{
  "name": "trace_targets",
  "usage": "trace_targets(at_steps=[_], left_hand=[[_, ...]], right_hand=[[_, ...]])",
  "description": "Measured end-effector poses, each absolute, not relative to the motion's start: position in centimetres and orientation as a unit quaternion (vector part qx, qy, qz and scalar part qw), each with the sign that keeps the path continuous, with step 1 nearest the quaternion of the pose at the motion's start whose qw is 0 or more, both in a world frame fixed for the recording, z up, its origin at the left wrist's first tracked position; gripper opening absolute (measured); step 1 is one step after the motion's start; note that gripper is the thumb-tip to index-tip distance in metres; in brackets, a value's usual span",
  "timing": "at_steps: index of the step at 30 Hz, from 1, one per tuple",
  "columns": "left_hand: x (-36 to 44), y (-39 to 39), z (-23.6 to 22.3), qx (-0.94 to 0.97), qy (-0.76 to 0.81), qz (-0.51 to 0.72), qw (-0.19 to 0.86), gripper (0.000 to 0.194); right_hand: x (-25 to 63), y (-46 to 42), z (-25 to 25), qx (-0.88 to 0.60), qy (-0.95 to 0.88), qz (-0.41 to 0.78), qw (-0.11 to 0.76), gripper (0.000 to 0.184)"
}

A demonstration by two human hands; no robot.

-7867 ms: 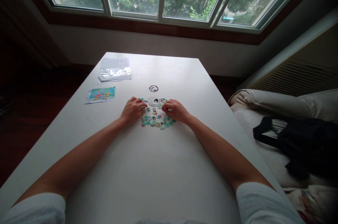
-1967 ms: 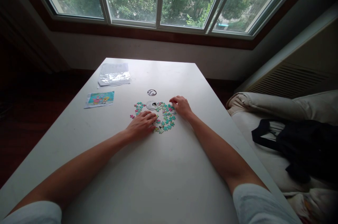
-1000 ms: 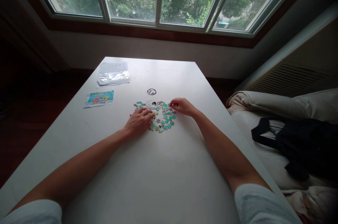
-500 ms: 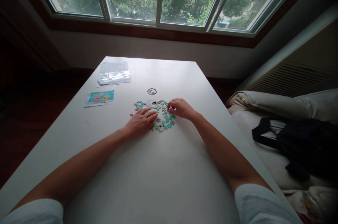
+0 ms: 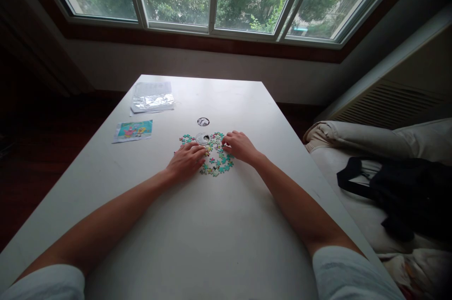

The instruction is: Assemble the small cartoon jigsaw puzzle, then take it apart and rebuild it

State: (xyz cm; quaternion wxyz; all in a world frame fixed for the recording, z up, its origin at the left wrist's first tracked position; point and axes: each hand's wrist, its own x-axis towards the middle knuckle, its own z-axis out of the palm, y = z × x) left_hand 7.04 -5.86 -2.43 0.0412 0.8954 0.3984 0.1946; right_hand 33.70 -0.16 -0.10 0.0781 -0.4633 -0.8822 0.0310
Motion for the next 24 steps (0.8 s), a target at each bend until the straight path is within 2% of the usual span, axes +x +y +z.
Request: trace_targets(at_steps=[9,14,18,24], left_hand=[[6.8,-5.7,-2.5,0.891,0.41,0.194,0.024,0.035],[6.5,-5.4,-2.3,0.88,0.417,0.224,0.037,0.031],[6.4,-5.2,-2.2,0.864,0.429,0.259,0.052,0.025],[6.2,-4.8,-2.4,0.843,0.446,0.293,0.071,0.021]], right_hand=[[33.8,0.1,-0.5,-0.458,-0.87,0.097,0.151,0.013],[33.4,0.1,-0.7,-0.445,-0.844,0.191,0.229,0.008],[32.6,-0.2,-0.9,-0.438,-0.809,0.275,0.279,0.013],[30.8,-1.0,-1.4,-0.429,-0.779,0.326,0.32,0.014]])
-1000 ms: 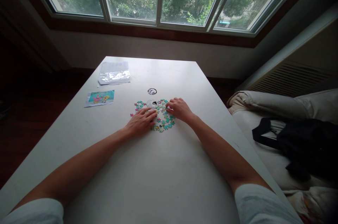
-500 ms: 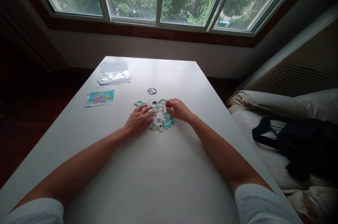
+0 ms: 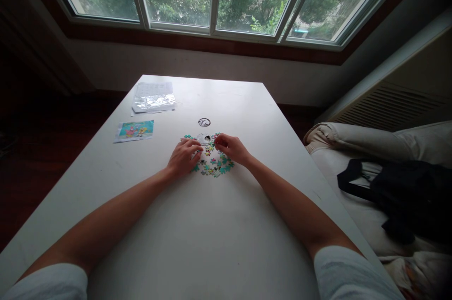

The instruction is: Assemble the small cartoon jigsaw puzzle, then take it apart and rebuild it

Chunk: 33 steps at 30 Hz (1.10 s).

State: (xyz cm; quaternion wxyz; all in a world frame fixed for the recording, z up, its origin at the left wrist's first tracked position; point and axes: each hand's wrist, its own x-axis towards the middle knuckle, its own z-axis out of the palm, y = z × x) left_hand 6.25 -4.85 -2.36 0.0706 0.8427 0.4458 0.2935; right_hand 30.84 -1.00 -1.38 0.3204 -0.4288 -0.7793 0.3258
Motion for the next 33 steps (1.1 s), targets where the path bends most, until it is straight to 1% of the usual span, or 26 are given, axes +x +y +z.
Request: trace_targets(at_steps=[4,7,14,22,26,29,33], left_hand=[[6.3,-4.5,-2.5,0.826,0.46,0.313,0.087,0.019],[6.3,-4.3,-2.5,0.816,0.467,0.324,0.103,0.017],[6.3,-4.0,-2.6,0.813,0.432,0.351,0.17,0.019],[6.2,-3.9,-2.3,0.796,0.414,0.372,0.239,0.022],[6.2,-3.8,-2.4,0.781,0.433,0.379,0.243,0.023],[6.2,-3.7,-2.7,0.767,0.467,0.374,0.233,0.024],[6.2,-3.7,-3.2,0.772,0.488,0.352,0.205,0.024]], right_hand=[[29.8,-1.4,-1.7,-0.414,-0.773,0.361,0.318,0.02],[29.3,-1.6,-2.0,-0.406,-0.779,0.363,0.312,0.022],[29.0,-1.4,-2.5,-0.404,-0.8,0.31,0.316,0.012],[29.0,-1.4,-2.9,-0.381,-0.813,0.291,0.331,0.009],[29.1,-1.4,-2.7,-0.388,-0.812,0.277,0.338,0.007],[29.4,-1.3,-2.6,-0.394,-0.819,0.227,0.35,0.004],[29.7,-1.1,-2.7,-0.374,-0.851,0.153,0.335,0.008]])
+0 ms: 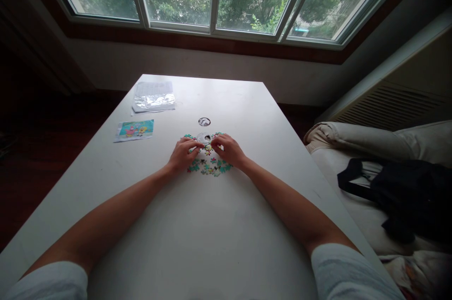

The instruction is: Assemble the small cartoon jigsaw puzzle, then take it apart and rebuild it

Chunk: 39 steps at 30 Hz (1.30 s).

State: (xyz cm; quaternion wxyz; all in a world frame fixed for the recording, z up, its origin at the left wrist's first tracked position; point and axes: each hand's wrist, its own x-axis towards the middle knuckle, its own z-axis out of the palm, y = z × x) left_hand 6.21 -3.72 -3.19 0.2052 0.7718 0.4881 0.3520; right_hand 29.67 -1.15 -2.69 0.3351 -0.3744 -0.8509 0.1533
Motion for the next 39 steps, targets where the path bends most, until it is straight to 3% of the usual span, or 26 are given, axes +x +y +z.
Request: trace_targets(at_steps=[18,39], left_hand=[[6.75,-3.82,-3.27,0.821,0.465,0.303,0.132,0.024],[6.92,-4.26,-3.04,0.844,0.453,0.269,0.098,0.029]], right_hand=[[29.99,-1.05,-3.2,-0.368,-0.896,0.07,0.237,0.009],[30.02,-1.06,-3.15,-0.365,-0.898,0.067,0.236,0.01]])
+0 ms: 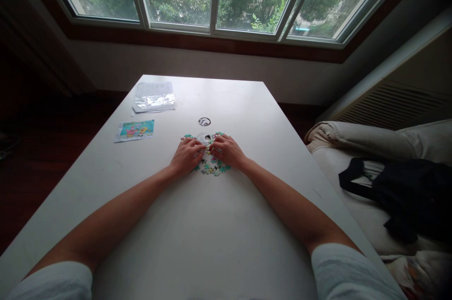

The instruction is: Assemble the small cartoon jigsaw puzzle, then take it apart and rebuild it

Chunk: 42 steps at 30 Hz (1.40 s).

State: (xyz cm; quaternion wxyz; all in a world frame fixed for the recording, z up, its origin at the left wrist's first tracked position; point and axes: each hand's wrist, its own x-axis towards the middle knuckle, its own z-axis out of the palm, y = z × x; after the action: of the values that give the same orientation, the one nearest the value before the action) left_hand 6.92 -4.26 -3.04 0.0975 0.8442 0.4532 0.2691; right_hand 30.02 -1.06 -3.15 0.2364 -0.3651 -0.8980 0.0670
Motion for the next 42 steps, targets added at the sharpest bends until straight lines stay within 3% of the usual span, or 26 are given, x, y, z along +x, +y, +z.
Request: trace_targets(at_steps=[24,32,42], left_hand=[[6.2,-4.3,-2.7,0.849,0.461,0.248,0.067,0.035],[5.6,-4.3,-2.9,0.813,0.526,0.247,0.036,0.021],[6.1,-4.2,-2.9,0.799,0.541,0.258,0.043,0.024]], right_hand=[[30.0,-1.2,-3.6,-0.352,-0.898,0.071,0.254,0.019],[30.6,-0.9,-3.8,-0.373,-0.876,0.086,0.295,0.019],[30.3,-1.0,-4.0,-0.37,-0.885,0.079,0.27,0.015]])
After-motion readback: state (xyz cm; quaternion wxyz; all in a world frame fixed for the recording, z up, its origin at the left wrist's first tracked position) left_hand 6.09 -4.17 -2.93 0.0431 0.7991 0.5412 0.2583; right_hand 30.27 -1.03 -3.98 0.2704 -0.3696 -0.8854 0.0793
